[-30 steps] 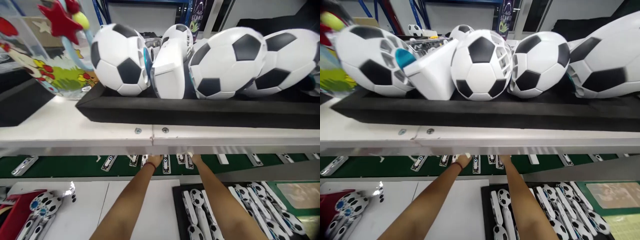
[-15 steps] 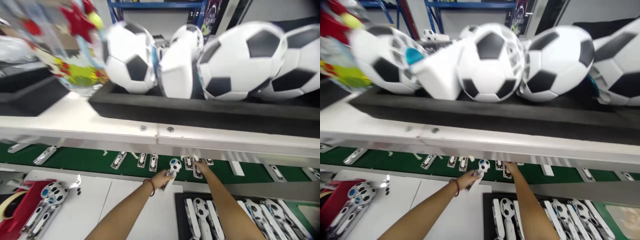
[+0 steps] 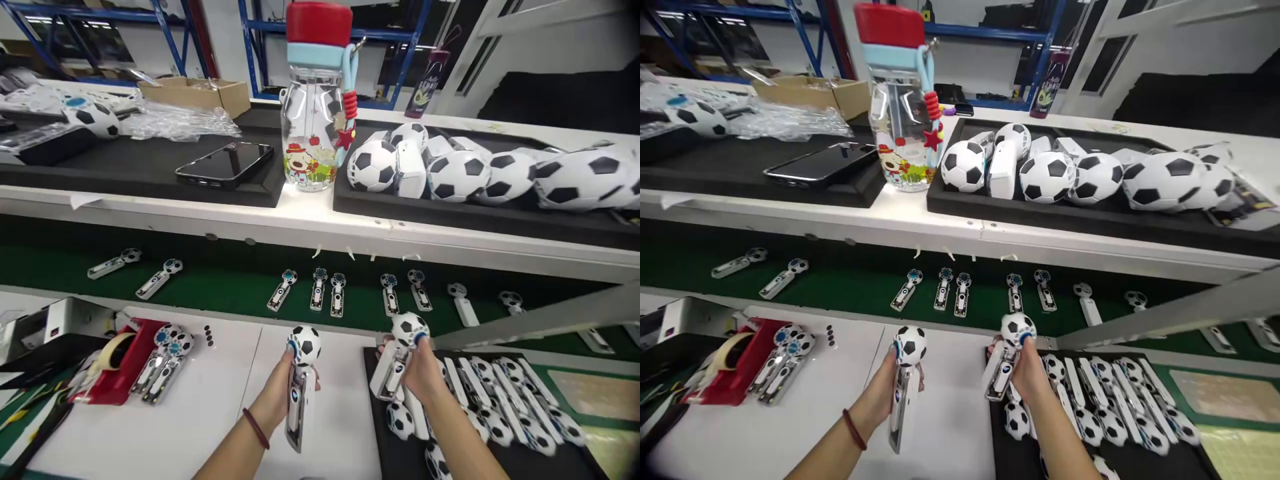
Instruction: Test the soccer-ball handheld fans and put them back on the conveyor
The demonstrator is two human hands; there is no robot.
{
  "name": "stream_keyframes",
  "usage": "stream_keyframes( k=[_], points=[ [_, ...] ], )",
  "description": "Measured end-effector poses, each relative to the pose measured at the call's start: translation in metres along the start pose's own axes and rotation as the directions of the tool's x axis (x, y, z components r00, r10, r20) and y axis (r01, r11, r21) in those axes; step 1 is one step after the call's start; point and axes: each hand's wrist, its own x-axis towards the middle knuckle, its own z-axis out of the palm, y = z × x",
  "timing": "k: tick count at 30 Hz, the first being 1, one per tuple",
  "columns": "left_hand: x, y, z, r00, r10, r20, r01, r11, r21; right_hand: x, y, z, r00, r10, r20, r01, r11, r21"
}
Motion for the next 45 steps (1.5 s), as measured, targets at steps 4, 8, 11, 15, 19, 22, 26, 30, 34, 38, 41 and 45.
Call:
stream_keyframes(
  k=[4, 8, 11, 15, 19, 22, 26, 30, 34, 38, 41, 45],
  points=[
    [-0.026, 0.005, -0.003, 0.986, 0.081, -0.148, -0.084, 0.996, -0.015, -0.028, 0.019, 0.051, 0.999, -0.033, -0.005, 0.033, 0.999, 0.002],
    [-0.047, 0.001, -0.019, 0.978, -0.071, -0.196, 0.04, 0.987, -0.157, -0.056, 0.038, 0.069, 0.977, 0.201, 0.077, -0.204, 0.978, 0.037],
    [-0.059, -0.016, -0.039, 0.968, -0.178, -0.18, 0.141, 0.97, -0.2, -0.076, 0.056, 0.063, 0.935, 0.327, 0.138, -0.338, 0.939, 0.065],
    [-0.078, -0.039, -0.056, 0.957, -0.228, -0.178, 0.187, 0.957, -0.221, -0.102, 0.082, 0.052, 0.917, 0.374, 0.141, -0.385, 0.921, 0.06],
    [-0.101, -0.039, -0.053, 0.991, -0.127, -0.045, 0.115, 0.969, -0.218, -0.128, 0.095, 0.059, 0.898, 0.362, 0.251, -0.37, 0.929, -0.015],
    [-0.117, -0.029, -0.045, 0.994, -0.056, 0.098, 0.073, 0.981, -0.18, -0.141, 0.094, 0.073, 0.882, 0.366, 0.297, -0.368, 0.928, -0.052],
    [-0.13, -0.015, -0.037, 0.983, -0.027, 0.182, 0.048, 0.992, -0.113, -0.148, 0.089, 0.086, 0.877, 0.364, 0.314, -0.363, 0.93, -0.066],
    [-0.138, -0.008, -0.03, 0.982, 0.025, 0.187, -0.021, 1.0, -0.022, -0.151, 0.086, 0.087, 0.897, 0.31, 0.314, -0.304, 0.95, -0.069],
    [-0.146, -0.007, -0.025, 0.974, 0.018, 0.226, -0.038, 0.996, 0.083, -0.157, 0.086, 0.085, 0.901, 0.294, 0.319, -0.286, 0.956, -0.073],
    [-0.152, -0.007, -0.021, 0.951, -0.009, 0.311, -0.021, 0.996, 0.092, -0.162, 0.086, 0.086, 0.897, 0.302, 0.322, -0.289, 0.953, -0.089],
    [-0.153, -0.006, -0.019, 0.943, -0.002, 0.332, -0.036, 0.994, 0.108, -0.163, 0.085, 0.086, 0.904, 0.283, 0.32, -0.261, 0.959, -0.11],
    [-0.154, -0.003, -0.02, 0.948, -0.001, 0.32, -0.042, 0.991, 0.13, -0.165, 0.082, 0.084, 0.897, 0.284, 0.34, -0.259, 0.959, -0.116]
  ],
)
